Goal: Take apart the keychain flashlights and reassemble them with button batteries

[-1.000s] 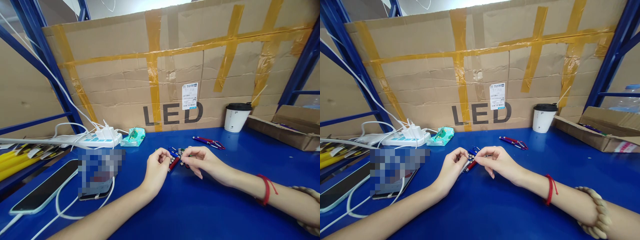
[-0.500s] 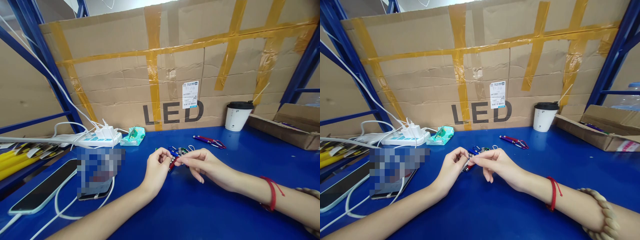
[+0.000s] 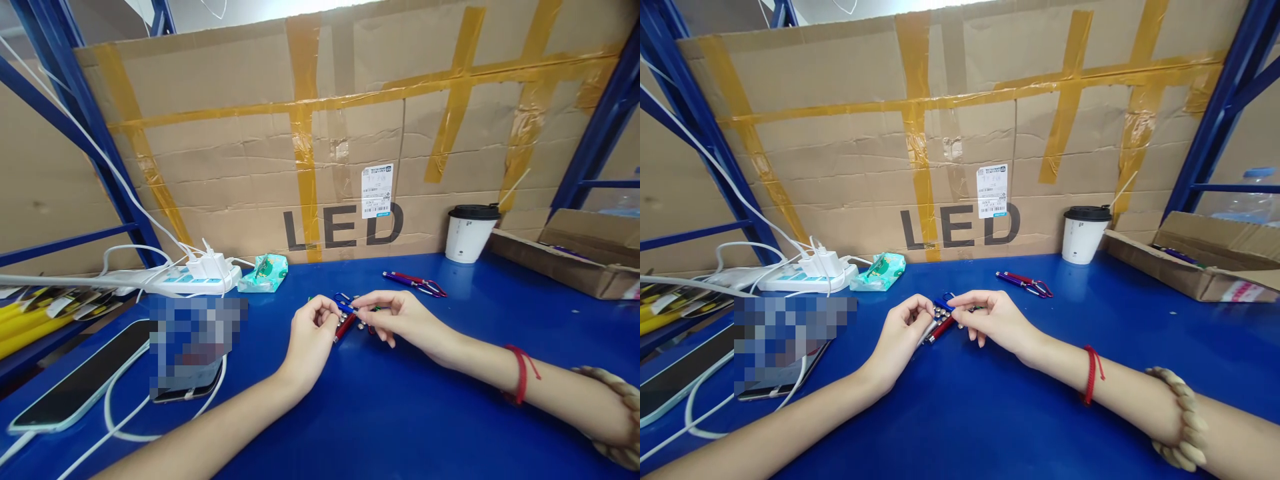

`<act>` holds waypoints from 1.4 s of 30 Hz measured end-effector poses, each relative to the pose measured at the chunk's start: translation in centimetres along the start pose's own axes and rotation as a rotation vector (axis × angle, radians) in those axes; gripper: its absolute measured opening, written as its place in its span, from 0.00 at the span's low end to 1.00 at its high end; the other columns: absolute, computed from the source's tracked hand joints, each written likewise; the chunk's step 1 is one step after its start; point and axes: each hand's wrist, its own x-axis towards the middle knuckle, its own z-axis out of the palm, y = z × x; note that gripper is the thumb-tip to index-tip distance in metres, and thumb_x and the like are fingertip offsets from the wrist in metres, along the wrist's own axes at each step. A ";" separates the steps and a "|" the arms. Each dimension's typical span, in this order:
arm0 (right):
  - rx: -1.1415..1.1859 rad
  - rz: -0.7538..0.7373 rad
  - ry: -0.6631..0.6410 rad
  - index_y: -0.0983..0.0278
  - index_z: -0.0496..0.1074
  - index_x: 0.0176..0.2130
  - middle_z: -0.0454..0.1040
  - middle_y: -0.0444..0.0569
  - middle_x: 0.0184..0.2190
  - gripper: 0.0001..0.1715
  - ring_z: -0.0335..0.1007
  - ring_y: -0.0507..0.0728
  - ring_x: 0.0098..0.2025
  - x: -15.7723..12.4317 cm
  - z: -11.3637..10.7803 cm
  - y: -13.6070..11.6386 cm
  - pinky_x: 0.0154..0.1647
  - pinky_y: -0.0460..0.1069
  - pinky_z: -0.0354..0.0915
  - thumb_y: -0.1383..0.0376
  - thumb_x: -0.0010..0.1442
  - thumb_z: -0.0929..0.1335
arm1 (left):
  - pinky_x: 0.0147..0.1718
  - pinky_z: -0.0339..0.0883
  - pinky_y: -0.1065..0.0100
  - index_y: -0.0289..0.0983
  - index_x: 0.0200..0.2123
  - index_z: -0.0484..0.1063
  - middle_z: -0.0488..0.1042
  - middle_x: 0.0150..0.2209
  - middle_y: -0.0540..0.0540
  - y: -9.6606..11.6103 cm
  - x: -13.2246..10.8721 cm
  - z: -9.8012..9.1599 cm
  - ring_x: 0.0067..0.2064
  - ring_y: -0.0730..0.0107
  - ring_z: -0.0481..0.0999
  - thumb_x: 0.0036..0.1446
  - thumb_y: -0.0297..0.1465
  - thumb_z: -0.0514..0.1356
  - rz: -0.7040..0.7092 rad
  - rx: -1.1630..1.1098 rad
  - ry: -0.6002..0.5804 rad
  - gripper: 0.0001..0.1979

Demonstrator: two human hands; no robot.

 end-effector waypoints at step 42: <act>-0.059 0.012 0.079 0.68 0.72 0.32 0.69 0.43 0.20 0.17 0.58 0.47 0.18 0.4 -0.4 0.2 0.15 0.41 0.55 0.58 0.46 0.71 | 0.15 0.44 0.71 0.38 0.07 0.50 0.50 0.08 0.55 0.7 -0.5 0.3 0.12 0.80 0.50 0.46 0.51 0.59 -0.055 -0.229 -0.144 0.31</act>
